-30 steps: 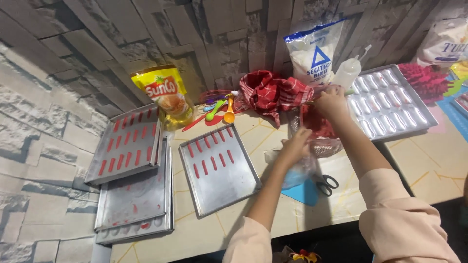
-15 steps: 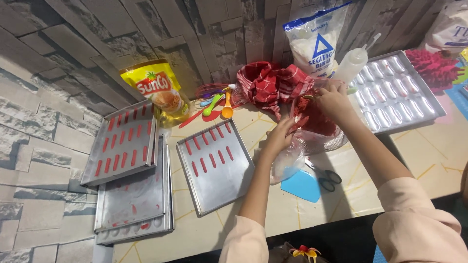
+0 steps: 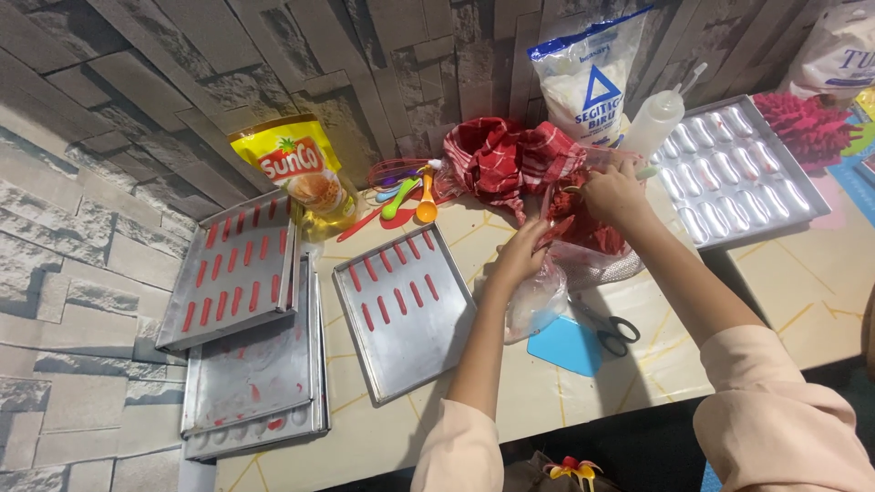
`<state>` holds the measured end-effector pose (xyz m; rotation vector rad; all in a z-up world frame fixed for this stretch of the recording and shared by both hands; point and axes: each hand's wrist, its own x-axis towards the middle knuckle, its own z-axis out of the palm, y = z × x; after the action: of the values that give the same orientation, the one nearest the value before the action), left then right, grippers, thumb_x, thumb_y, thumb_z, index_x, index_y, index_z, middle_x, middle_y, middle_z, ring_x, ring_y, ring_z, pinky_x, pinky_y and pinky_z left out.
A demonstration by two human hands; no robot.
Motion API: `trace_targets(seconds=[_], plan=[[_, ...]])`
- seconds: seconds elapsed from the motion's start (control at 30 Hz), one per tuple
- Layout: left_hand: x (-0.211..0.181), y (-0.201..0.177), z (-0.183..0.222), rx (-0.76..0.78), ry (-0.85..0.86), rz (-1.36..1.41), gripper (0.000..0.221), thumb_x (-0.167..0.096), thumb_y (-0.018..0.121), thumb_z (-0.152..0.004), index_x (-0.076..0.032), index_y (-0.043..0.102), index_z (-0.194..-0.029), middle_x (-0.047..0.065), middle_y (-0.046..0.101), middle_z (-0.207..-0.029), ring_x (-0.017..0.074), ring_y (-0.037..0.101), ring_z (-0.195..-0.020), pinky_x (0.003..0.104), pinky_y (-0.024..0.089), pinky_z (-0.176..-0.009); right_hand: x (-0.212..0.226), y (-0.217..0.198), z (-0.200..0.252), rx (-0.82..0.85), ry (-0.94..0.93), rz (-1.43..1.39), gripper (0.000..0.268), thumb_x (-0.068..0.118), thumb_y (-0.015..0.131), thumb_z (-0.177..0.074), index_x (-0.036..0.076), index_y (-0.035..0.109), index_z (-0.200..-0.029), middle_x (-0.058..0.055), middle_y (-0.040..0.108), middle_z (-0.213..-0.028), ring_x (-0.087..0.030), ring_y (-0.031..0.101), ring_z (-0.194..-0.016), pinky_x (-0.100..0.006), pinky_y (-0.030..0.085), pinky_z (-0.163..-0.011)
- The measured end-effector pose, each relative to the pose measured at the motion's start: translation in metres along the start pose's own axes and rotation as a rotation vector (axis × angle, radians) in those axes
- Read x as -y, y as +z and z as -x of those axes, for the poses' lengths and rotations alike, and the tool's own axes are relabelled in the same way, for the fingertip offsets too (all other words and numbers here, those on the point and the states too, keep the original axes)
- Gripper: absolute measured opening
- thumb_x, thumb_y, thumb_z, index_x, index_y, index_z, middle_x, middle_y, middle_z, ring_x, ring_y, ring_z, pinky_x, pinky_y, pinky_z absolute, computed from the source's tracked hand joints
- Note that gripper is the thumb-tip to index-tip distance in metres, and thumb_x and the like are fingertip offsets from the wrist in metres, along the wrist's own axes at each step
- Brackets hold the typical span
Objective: Piping red batter into a tray with rectangular molds using a plastic bag and a scraper.
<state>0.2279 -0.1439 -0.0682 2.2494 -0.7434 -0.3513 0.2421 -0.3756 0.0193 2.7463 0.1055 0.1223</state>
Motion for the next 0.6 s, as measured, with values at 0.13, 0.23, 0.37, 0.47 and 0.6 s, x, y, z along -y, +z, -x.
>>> trace_targets(seconds=[0.13, 0.23, 0.37, 0.47, 0.6], plan=[[-0.001, -0.003, 0.002, 0.016, 0.02, 0.025, 0.044, -0.021, 0.06, -0.096, -0.032, 0.048, -0.137, -0.005, 0.048, -0.146, 0.0256, 0.051, -0.134, 0.075, 0.047, -0.09, 0.005, -0.02, 0.006, 0.063, 0.013, 0.023, 0.028, 0.027, 0.051, -0.087, 0.03, 0.079, -0.089, 0.006, 0.077, -0.098, -0.023, 0.068, -0.094, -0.045, 0.036, -0.087], [-0.002, -0.005, 0.002, 0.02, 0.028, 0.024, 0.041, -0.021, 0.06, -0.096, -0.032, 0.049, -0.134, -0.006, 0.048, -0.144, 0.0246, 0.052, -0.133, 0.075, 0.048, -0.088, 0.007, -0.008, 0.006, 0.093, 0.008, 0.041, 0.028, 0.029, 0.052, -0.087, 0.031, 0.079, -0.09, 0.006, 0.077, -0.099, -0.023, 0.068, -0.094, -0.046, 0.036, -0.088], [-0.007, -0.007, 0.002, 0.023, 0.019, 0.008, 0.035, -0.021, 0.06, -0.096, -0.032, 0.051, -0.128, -0.008, 0.05, -0.139, 0.0235, 0.054, -0.129, 0.075, 0.048, -0.087, 0.008, -0.01, 0.013, 0.086, -0.016, 0.0, 0.032, 0.023, 0.048, -0.085, 0.026, 0.079, -0.093, 0.004, 0.077, -0.101, -0.024, 0.069, -0.095, -0.049, 0.036, -0.091], [-0.005, -0.007, 0.003, 0.012, 0.014, 0.033, 0.041, -0.021, 0.059, -0.097, -0.031, 0.049, -0.135, -0.003, 0.05, -0.142, 0.0264, 0.051, -0.134, 0.077, 0.047, -0.088, 0.015, -0.029, 0.023, 0.149, -0.002, 0.0, 0.032, 0.023, 0.048, -0.085, 0.025, 0.079, -0.094, 0.004, 0.078, -0.103, -0.024, 0.07, -0.095, -0.048, 0.037, -0.085], [-0.011, -0.011, 0.006, -0.008, 0.014, 0.04, 0.043, -0.021, 0.058, -0.098, -0.031, 0.048, -0.139, -0.002, 0.049, -0.146, 0.0268, 0.049, -0.137, 0.077, 0.046, -0.089, 0.007, -0.046, 0.036, 0.194, -0.054, -0.124, 0.032, 0.023, 0.054, -0.088, 0.017, 0.08, -0.105, -0.007, 0.078, -0.11, -0.027, 0.071, -0.103, -0.048, 0.049, -0.088]])
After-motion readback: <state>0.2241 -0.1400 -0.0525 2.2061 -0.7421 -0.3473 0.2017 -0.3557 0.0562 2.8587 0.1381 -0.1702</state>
